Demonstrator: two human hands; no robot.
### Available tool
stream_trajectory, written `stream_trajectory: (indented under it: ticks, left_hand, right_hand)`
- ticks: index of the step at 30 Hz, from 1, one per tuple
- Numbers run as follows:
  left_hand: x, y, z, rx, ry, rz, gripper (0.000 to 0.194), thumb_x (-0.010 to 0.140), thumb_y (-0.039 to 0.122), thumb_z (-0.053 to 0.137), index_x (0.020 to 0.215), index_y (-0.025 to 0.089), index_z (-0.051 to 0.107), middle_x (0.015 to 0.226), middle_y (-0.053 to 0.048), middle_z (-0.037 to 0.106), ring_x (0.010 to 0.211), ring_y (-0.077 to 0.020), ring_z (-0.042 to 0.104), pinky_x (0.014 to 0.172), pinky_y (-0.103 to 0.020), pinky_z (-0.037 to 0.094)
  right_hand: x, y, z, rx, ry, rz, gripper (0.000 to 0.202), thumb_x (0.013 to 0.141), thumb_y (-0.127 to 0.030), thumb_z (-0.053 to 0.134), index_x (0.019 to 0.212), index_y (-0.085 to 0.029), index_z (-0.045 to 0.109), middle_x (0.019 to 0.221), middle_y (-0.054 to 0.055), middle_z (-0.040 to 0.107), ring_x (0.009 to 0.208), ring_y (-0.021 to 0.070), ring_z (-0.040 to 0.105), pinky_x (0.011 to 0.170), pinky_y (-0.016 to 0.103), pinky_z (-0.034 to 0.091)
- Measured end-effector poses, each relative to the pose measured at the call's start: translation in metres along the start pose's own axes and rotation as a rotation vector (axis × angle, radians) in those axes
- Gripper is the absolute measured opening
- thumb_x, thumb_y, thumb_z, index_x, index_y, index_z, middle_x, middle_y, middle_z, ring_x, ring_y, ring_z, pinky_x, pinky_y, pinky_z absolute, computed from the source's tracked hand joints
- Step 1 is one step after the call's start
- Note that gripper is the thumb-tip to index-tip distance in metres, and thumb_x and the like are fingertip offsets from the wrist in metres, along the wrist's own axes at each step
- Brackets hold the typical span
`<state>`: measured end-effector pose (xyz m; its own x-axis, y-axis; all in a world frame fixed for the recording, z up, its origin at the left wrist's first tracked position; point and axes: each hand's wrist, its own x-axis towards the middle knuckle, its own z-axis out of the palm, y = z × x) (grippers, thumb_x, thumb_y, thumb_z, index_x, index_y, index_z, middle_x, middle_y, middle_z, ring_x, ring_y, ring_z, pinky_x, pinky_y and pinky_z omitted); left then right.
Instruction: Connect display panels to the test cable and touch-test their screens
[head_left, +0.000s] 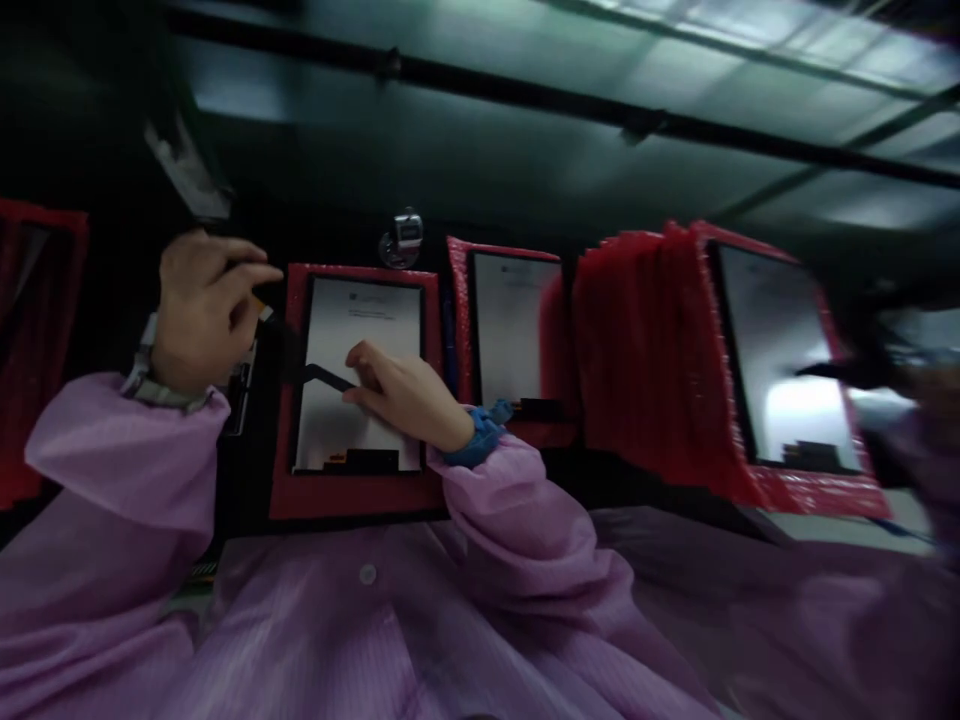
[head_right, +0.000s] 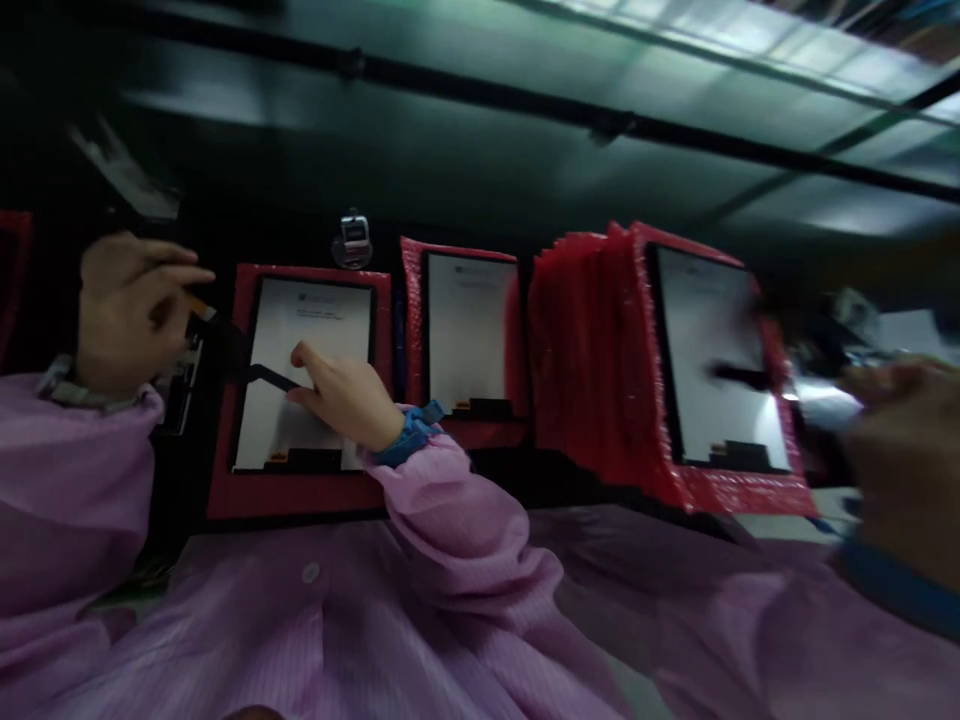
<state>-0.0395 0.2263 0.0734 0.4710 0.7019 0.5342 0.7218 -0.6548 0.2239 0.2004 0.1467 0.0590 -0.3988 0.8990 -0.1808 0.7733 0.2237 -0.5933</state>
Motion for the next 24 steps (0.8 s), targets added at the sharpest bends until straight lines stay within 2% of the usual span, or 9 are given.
stream_trajectory:
  ticks: [3, 6, 8, 11, 16, 18, 21, 23, 24]
  left_hand:
    - [-0.003, 0.020, 0.010, -0.089, -0.190, 0.096, 0.022, 0.091, 0.033, 0.052, 0.102, 0.028, 0.071, 0.106, -0.005, 0.068, 0.104, -0.0262, 0.061, 0.096, -0.045, 0.048]
    - [-0.008, 0.035, 0.017, -0.176, -0.346, 0.228, 0.037, 0.091, 0.047, 0.053, 0.115, 0.024, 0.068, 0.107, -0.009, 0.069, 0.102, -0.0292, 0.062, 0.093, -0.045, 0.049]
    - [-0.010, 0.037, 0.019, -0.195, -0.452, 0.263, 0.047, 0.090, 0.049, 0.055, 0.126, 0.019, 0.063, 0.112, -0.011, 0.068, 0.103, -0.0302, 0.062, 0.093, -0.046, 0.049]
    - [-0.010, 0.033, 0.020, -0.193, -0.540, 0.242, 0.040, 0.093, 0.044, 0.053, 0.121, 0.018, 0.066, 0.114, -0.011, 0.067, 0.104, -0.0297, 0.062, 0.096, -0.046, 0.047]
    - [-0.009, 0.027, 0.021, -0.220, -0.510, 0.207, 0.033, 0.095, 0.040, 0.048, 0.106, 0.020, 0.072, 0.106, -0.010, 0.068, 0.098, -0.0283, 0.063, 0.092, -0.045, 0.048]
    - [-0.005, 0.033, 0.017, -0.262, -0.439, 0.157, 0.031, 0.094, 0.038, 0.048, 0.104, 0.021, 0.072, 0.107, -0.010, 0.068, 0.099, -0.0280, 0.063, 0.094, -0.045, 0.049]
    - [0.012, 0.057, 0.002, -0.399, -0.266, -0.038, 0.024, 0.094, 0.037, 0.052, 0.101, 0.024, 0.071, 0.108, -0.007, 0.068, 0.104, -0.0257, 0.063, 0.098, -0.042, 0.048]
    - [0.032, 0.083, -0.006, -0.608, -0.211, -0.234, 0.022, 0.093, 0.041, 0.056, 0.099, 0.025, 0.070, 0.108, -0.005, 0.069, 0.105, -0.0240, 0.064, 0.100, -0.040, 0.047]
    - [0.044, 0.098, -0.009, -0.763, -0.228, -0.336, 0.025, 0.093, 0.045, 0.057, 0.100, 0.024, 0.070, 0.107, -0.004, 0.070, 0.105, -0.0238, 0.064, 0.100, -0.040, 0.047]
  right_hand:
    - [0.004, -0.001, 0.001, -0.081, 0.045, 0.018, 0.031, 0.094, -0.040, 0.062, 0.115, -0.020, 0.053, 0.084, 0.000, 0.067, 0.075, 0.0173, 0.062, 0.061, 0.028, 0.031]
    - [0.008, -0.002, 0.002, -0.110, 0.090, 0.035, 0.029, 0.097, -0.043, 0.058, 0.115, -0.020, 0.054, 0.090, 0.001, 0.069, 0.080, 0.0179, 0.064, 0.061, 0.028, 0.033]
    - [0.010, -0.002, 0.001, -0.113, 0.104, 0.044, 0.029, 0.098, -0.043, 0.057, 0.115, -0.019, 0.055, 0.095, 0.001, 0.071, 0.083, 0.0175, 0.065, 0.062, 0.027, 0.034]
    - [0.009, -0.003, -0.002, -0.112, 0.106, 0.062, 0.030, 0.096, -0.042, 0.059, 0.115, -0.019, 0.057, 0.096, 0.000, 0.072, 0.085, 0.0167, 0.066, 0.063, 0.025, 0.034]
    - [0.008, -0.005, -0.005, -0.107, 0.118, 0.067, 0.030, 0.098, -0.042, 0.057, 0.118, -0.019, 0.058, 0.104, 0.001, 0.072, 0.094, 0.0178, 0.068, 0.069, 0.024, 0.040]
    - [0.013, -0.008, -0.004, -0.097, 0.122, 0.060, 0.030, 0.097, -0.042, 0.058, 0.117, -0.020, 0.059, 0.102, 0.000, 0.073, 0.094, 0.0182, 0.069, 0.072, 0.024, 0.044]
    - [0.017, -0.013, -0.007, -0.079, 0.124, 0.055, 0.024, 0.094, -0.040, 0.063, 0.109, -0.021, 0.064, 0.092, -0.003, 0.073, 0.087, 0.0174, 0.071, 0.073, 0.024, 0.051]
    - [0.007, -0.009, -0.019, 0.092, 0.225, 0.092, 0.014, 0.088, -0.034, 0.069, 0.096, -0.022, 0.067, 0.080, -0.005, 0.070, 0.081, 0.0156, 0.072, 0.072, 0.024, 0.056]
    - [-0.004, -0.004, -0.029, 0.223, 0.300, 0.116, 0.011, 0.085, -0.031, 0.071, 0.091, -0.023, 0.068, 0.075, -0.007, 0.068, 0.079, 0.0142, 0.072, 0.072, 0.022, 0.058]
